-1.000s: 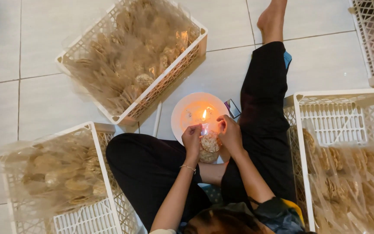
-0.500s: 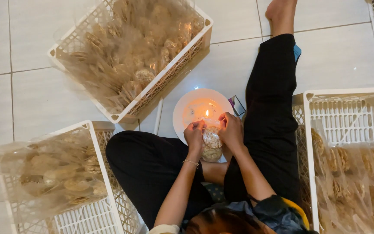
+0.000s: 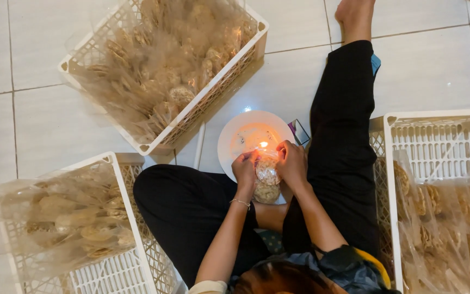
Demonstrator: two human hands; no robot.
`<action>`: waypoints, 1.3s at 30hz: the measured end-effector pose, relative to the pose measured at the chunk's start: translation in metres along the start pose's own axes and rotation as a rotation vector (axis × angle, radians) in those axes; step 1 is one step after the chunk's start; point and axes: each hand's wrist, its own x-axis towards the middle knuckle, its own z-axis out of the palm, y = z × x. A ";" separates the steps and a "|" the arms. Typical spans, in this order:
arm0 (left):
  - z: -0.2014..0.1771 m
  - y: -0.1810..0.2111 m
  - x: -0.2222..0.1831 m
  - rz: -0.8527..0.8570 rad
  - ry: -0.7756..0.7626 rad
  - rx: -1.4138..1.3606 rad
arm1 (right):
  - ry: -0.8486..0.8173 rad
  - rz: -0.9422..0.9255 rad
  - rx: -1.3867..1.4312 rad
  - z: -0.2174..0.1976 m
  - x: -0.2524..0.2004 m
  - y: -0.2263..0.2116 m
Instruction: Sealing plastic bags containing food items by melting the edges over a candle flame.
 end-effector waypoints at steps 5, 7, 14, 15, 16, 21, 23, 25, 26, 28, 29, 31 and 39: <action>-0.001 0.002 -0.003 0.001 -0.021 0.022 | 0.006 0.027 0.011 0.002 0.000 0.001; -0.001 0.005 -0.007 -0.011 -0.029 0.021 | 0.003 0.043 0.012 0.000 -0.001 0.000; -0.002 0.004 -0.006 -0.011 -0.052 0.036 | 0.016 0.039 0.045 -0.005 -0.006 -0.003; -0.002 0.006 -0.008 -0.010 -0.056 0.034 | 0.025 0.035 0.046 -0.005 -0.006 -0.004; -0.001 0.006 -0.007 -0.009 -0.057 0.034 | 0.026 0.035 0.047 -0.004 -0.006 -0.002; 0.000 0.000 -0.006 -0.016 -0.080 0.017 | 0.037 0.028 0.056 -0.003 -0.007 0.002; -0.001 0.001 -0.008 -0.017 -0.090 0.033 | 0.044 0.012 0.049 0.002 -0.006 0.008; -0.001 -0.001 -0.007 -0.017 -0.099 0.047 | 0.052 -0.006 0.042 0.005 -0.005 0.013; -0.002 -0.003 -0.006 -0.009 -0.107 0.053 | 0.056 -0.016 0.048 0.005 -0.005 0.014; -0.003 -0.007 -0.005 -0.001 -0.117 0.058 | 0.063 -0.027 0.054 0.003 -0.007 0.014; -0.003 -0.007 -0.005 0.002 -0.125 0.060 | 0.062 -0.035 0.058 0.001 -0.008 0.012; -0.004 -0.006 -0.008 0.008 -0.134 0.061 | 0.063 -0.045 0.063 -0.005 -0.012 0.008; -0.006 0.017 -0.044 0.107 -0.159 0.131 | 0.028 -0.090 0.138 -0.024 -0.026 0.000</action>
